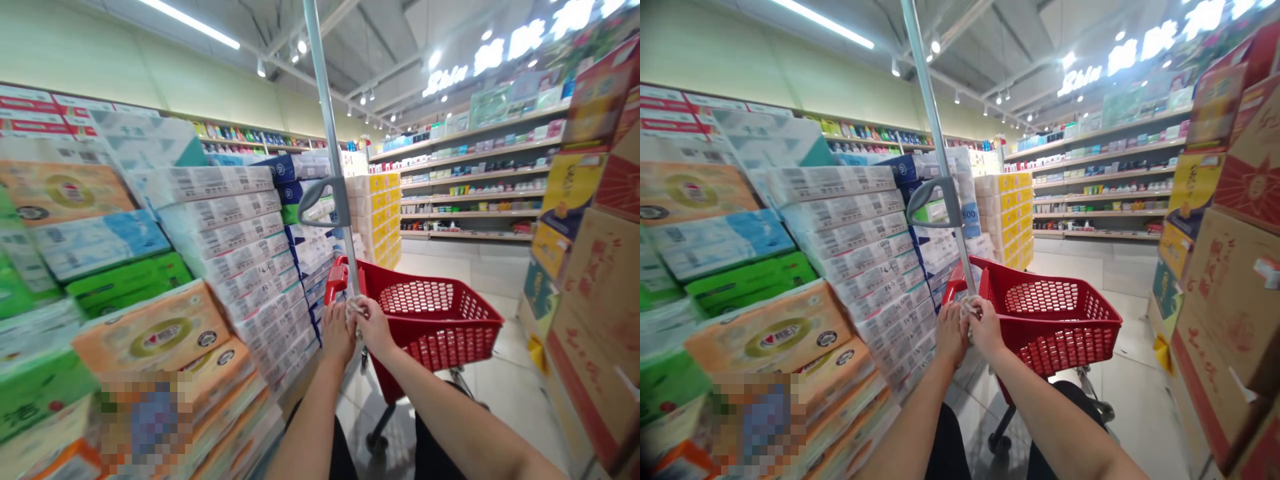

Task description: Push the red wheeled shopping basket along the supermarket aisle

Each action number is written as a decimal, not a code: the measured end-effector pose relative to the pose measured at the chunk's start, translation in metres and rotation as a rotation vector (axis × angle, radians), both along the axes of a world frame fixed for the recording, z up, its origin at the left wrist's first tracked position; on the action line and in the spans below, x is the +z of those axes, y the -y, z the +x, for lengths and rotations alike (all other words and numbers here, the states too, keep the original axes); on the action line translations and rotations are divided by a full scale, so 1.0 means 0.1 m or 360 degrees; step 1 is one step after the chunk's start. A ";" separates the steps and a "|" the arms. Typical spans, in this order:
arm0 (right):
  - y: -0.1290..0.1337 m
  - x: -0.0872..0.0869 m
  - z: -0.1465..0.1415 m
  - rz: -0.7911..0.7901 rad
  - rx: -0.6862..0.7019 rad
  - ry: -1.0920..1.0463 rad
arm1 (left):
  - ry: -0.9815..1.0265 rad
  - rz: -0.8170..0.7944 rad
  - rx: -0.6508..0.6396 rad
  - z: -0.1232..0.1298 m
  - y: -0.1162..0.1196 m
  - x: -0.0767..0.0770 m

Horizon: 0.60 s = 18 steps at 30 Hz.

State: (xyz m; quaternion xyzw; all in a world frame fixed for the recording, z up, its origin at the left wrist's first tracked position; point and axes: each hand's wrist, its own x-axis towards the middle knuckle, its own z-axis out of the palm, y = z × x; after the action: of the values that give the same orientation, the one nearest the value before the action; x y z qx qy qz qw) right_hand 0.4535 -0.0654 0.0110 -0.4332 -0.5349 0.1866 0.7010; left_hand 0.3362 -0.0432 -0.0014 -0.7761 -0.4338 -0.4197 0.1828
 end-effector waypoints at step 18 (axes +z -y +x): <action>0.62 1.37 0.15 0.1138 -0.0720 0.1622 | -0.0104 -0.0078 0.0193 0.06 0.18 -0.02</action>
State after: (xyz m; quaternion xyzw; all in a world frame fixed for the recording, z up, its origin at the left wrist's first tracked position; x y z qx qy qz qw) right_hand 0.4688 -0.1269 0.1484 -0.3096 -0.7243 -0.3825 0.4828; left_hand 0.3425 -0.0608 -0.0030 -0.7659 -0.4840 -0.3713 0.2030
